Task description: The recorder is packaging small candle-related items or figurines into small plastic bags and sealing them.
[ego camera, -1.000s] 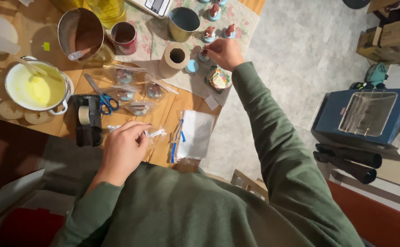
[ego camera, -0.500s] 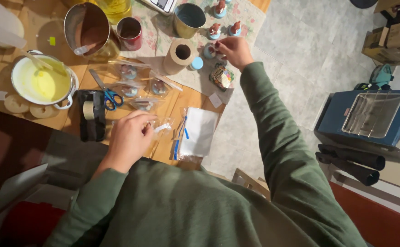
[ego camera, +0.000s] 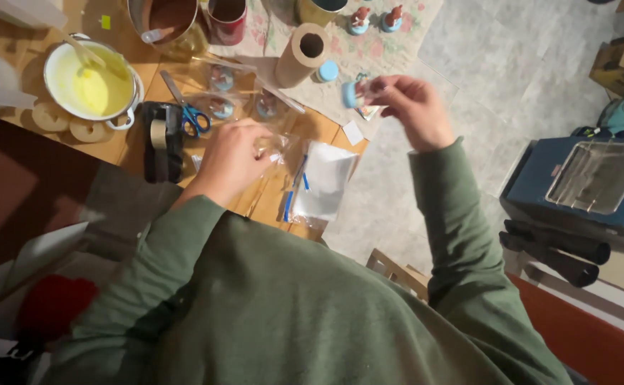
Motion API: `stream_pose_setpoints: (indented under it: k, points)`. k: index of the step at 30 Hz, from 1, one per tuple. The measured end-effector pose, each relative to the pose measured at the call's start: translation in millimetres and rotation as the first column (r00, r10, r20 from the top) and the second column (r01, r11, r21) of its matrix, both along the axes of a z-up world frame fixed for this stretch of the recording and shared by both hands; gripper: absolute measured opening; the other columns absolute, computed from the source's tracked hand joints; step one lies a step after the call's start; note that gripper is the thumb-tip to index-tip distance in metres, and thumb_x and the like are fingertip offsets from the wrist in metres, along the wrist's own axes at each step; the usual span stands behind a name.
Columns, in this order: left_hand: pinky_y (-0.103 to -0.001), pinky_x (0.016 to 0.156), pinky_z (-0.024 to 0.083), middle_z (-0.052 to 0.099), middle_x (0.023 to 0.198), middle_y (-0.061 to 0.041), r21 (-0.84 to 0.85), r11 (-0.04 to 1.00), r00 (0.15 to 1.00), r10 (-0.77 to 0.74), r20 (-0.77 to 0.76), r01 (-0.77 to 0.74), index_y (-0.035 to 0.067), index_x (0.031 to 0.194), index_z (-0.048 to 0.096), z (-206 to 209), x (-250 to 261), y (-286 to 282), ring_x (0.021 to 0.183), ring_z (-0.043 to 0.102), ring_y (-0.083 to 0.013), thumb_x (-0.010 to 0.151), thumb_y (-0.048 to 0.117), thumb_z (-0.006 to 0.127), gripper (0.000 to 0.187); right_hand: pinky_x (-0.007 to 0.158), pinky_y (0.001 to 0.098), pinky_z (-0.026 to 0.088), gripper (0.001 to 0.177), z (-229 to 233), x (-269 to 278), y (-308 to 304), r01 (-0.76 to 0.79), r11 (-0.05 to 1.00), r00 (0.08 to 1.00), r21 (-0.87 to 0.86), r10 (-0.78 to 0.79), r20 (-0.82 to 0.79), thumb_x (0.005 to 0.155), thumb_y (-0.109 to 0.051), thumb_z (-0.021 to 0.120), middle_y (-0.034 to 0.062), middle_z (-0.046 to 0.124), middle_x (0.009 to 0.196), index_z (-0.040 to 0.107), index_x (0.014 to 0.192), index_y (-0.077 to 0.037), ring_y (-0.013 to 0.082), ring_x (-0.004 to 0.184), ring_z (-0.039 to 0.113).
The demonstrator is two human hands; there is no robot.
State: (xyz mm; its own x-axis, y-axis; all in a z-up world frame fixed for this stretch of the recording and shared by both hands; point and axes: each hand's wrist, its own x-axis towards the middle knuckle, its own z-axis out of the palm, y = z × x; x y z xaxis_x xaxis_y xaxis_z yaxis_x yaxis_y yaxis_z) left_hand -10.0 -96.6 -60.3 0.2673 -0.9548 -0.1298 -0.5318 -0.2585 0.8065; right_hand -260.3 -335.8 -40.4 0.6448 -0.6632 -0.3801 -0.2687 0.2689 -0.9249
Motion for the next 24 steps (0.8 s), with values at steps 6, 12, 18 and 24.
stream_pose_setpoints:
  k: [6, 12, 18, 24]
  points:
    - [-0.04, 0.075, 0.058, 0.07, 0.098, -0.017, -0.033, 0.999, 0.995, -0.037, -0.096, 0.034, 0.0, 0.104, 0.074, -1, -8, -4, 0.076, 0.073, -0.0292, 0.07, 0.013, 0.082, 0.037, 0.084, 0.0259, 0.049, 0.016, 24, 37, 80, -0.156, 0.988, 0.983, 0.007, 0.154, 0.104, 0.103, -0.011, 0.064, 0.0071, 0.075, 0.11, 0.067, 0.114, 0.001, 0.0128, 0.099, 0.068]
    - [-0.046, 0.073, 0.054, 0.07, 0.09, -0.02, -0.267, 0.961, 0.995, -0.051, 0.086, 0.072, -0.003, 0.096, 0.075, -21, -7, -3, 0.083, 0.069, -0.039, 0.059, 0.012, 0.092, 0.043, 0.096, 0.0288, 0.055, 0.02, -20, 43, 109, -0.164, 0.986, 0.968, -0.011, 0.163, 0.189, 0.105, -0.009, 0.064, 0.006, 0.074, 0.112, 0.066, 0.119, 0.004, 0.0118, 0.103, 0.067]
    - [-0.04, 0.077, 0.058, 0.069, 0.106, -0.012, 0.05, 0.999, 0.963, -0.004, -0.27, 0.018, 0.003, 0.107, 0.073, -12, -5, 1, 0.083, 0.074, -0.0311, 0.065, 0.016, 0.085, 0.046, 0.089, 0.0285, 0.057, 0.023, -17, 47, 122, -0.216, 0.945, 0.976, -0.245, 0.209, -0.054, 0.104, -0.017, 0.068, 0.0083, 0.078, 0.104, 0.069, 0.114, 0.004, 0.0116, 0.098, 0.069]
    - [-0.043, 0.088, 0.055, 0.07, 0.106, -0.019, -0.179, 0.983, 0.998, -0.052, -0.025, 0.047, -0.001, 0.106, 0.073, -41, -16, 1, 0.103, 0.066, -0.0371, 0.06, 0.012, 0.091, 0.05, 0.081, 0.0344, 0.054, 0.016, -3, 61, 132, -0.388, 0.737, 0.907, -0.554, 0.199, -0.371, 0.092, -0.016, 0.077, 0.0083, 0.077, 0.099, 0.076, 0.106, -0.007, 0.0222, 0.087, 0.069]
